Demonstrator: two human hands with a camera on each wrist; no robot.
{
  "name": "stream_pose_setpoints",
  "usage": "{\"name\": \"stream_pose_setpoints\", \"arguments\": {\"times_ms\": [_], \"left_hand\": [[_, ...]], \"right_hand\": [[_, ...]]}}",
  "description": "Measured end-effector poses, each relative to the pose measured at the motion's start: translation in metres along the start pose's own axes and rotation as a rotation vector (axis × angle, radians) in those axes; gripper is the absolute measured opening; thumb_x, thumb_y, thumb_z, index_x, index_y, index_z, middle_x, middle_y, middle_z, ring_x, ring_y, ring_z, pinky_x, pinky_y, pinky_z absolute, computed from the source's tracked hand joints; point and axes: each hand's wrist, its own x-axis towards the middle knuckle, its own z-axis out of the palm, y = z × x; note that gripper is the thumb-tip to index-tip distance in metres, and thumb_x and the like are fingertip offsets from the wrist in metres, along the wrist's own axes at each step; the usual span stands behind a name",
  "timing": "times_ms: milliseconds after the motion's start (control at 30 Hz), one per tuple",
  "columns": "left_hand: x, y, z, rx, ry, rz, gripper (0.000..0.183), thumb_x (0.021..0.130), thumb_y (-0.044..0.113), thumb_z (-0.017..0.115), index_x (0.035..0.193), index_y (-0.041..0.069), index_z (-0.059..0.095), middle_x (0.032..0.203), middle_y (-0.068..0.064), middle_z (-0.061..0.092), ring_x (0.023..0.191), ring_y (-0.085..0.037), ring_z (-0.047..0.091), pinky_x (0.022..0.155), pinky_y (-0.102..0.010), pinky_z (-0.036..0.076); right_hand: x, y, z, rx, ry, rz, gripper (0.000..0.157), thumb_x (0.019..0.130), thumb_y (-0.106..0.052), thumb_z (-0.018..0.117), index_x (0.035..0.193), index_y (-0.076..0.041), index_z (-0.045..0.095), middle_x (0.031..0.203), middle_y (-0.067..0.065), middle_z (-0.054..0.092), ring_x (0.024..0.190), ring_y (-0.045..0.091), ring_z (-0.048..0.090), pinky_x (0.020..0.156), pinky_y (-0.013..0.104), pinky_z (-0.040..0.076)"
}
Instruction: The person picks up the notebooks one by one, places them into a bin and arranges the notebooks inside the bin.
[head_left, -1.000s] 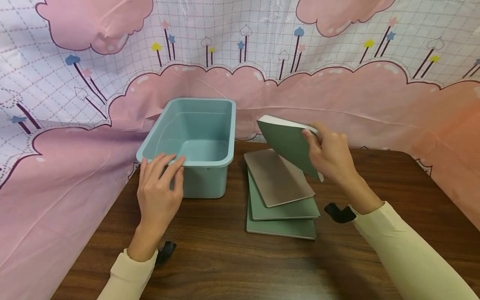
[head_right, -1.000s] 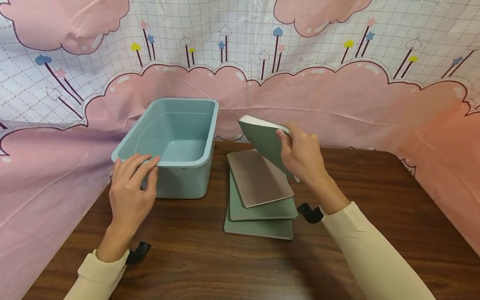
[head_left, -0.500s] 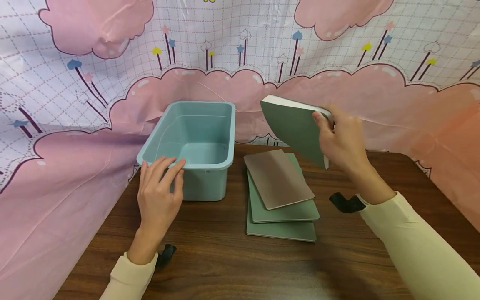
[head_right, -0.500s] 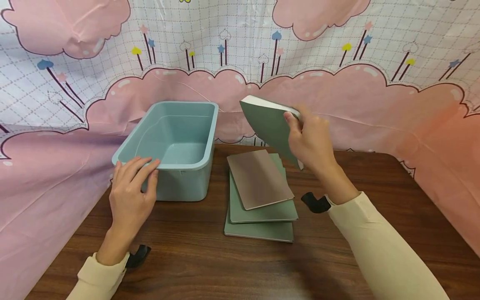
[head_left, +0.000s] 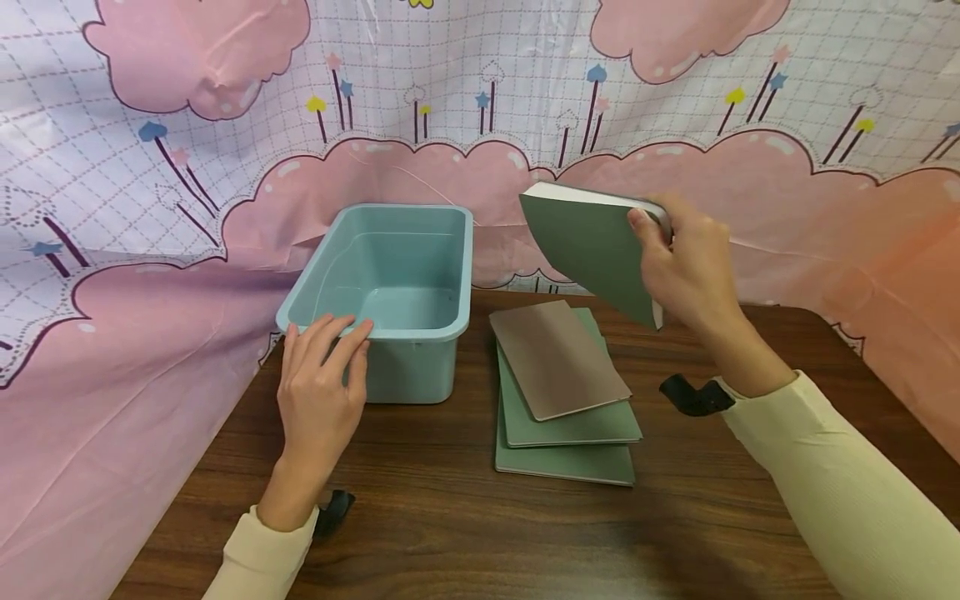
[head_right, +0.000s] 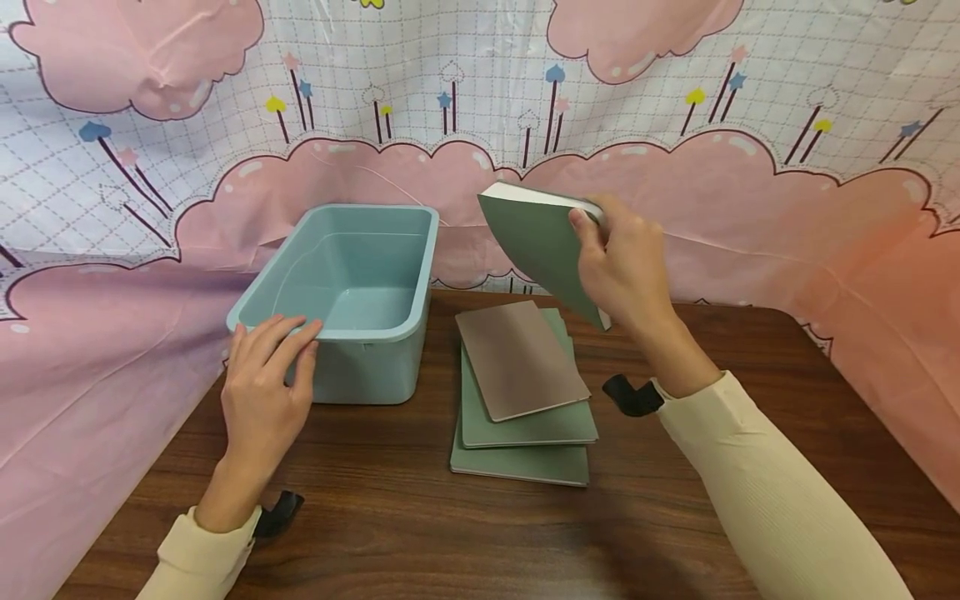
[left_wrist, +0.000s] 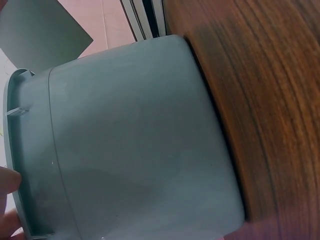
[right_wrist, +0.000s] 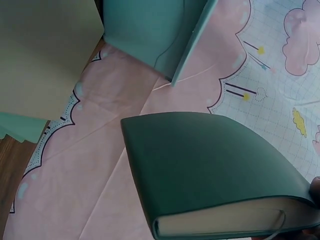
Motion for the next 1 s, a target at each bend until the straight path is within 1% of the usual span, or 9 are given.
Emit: {"name": "stream_pose_setpoints", "arguments": {"times_ms": [133, 267, 333, 567, 900, 1000], "left_hand": [[0.000, 0.000, 0.001, -0.001, -0.001, 0.000, 0.022, 0.102, 0.012, 0.069, 0.121, 0.010, 0.081, 0.124, -0.016, 0.077, 0.127, -0.041, 0.067, 0.118, -0.072, 0.037], [0.000, 0.000, 0.000, 0.001, -0.002, 0.000, 0.022, 0.102, 0.012, 0.069, 0.121, 0.010, 0.081, 0.124, -0.016, 0.077, 0.127, -0.041, 0.067, 0.118, -0.072, 0.037], [0.000, 0.001, 0.000, 0.000, 0.000, -0.001, 0.022, 0.102, 0.012, 0.069, 0.121, 0.010, 0.081, 0.124, -0.016, 0.077, 0.127, -0.041, 0.067, 0.118, -0.072, 0.037], [-0.001, 0.000, 0.000, 0.002, -0.001, -0.002, 0.022, 0.102, 0.012, 0.069, 0.120, 0.009, 0.081, 0.123, -0.016, 0.077, 0.126, -0.041, 0.067, 0.118, -0.072, 0.037], [-0.001, 0.000, 0.000, -0.002, 0.000, -0.007, 0.022, 0.101, 0.011, 0.070, 0.121, 0.010, 0.081, 0.124, -0.016, 0.077, 0.127, -0.041, 0.067, 0.118, -0.072, 0.037], [-0.001, 0.000, 0.000, 0.001, -0.002, -0.007, 0.022, 0.102, 0.012, 0.069, 0.120, 0.010, 0.081, 0.124, -0.016, 0.077, 0.127, -0.041, 0.067, 0.119, -0.072, 0.037]], "right_hand": [[0.001, -0.002, 0.001, 0.002, -0.004, 0.004, 0.035, 0.109, -0.032, 0.058, 0.128, -0.008, 0.074, 0.088, 0.021, 0.069, 0.078, 0.029, 0.056, 0.065, 0.031, 0.037], [0.003, -0.005, 0.002, 0.016, 0.000, 0.010, 0.035, 0.109, -0.033, 0.059, 0.128, -0.009, 0.074, 0.098, 0.024, 0.074, 0.083, 0.033, 0.062, 0.069, 0.034, 0.040], [0.002, -0.007, 0.002, 0.020, 0.005, 0.012, 0.034, 0.109, -0.032, 0.059, 0.128, -0.009, 0.074, 0.100, 0.024, 0.075, 0.084, 0.033, 0.062, 0.069, 0.035, 0.040], [0.001, -0.011, 0.005, 0.025, 0.019, 0.000, 0.031, 0.109, -0.029, 0.059, 0.126, -0.008, 0.075, 0.100, 0.023, 0.075, 0.083, 0.031, 0.061, 0.067, 0.031, 0.039], [0.002, -0.017, 0.015, 0.049, 0.033, -0.051, 0.028, 0.108, -0.023, 0.060, 0.121, -0.003, 0.074, 0.097, 0.024, 0.075, 0.083, 0.034, 0.064, 0.072, 0.038, 0.042], [0.002, -0.021, 0.017, 0.061, 0.037, -0.064, 0.028, 0.108, -0.022, 0.060, 0.122, -0.003, 0.074, 0.097, 0.024, 0.075, 0.083, 0.033, 0.064, 0.072, 0.039, 0.043]]}}
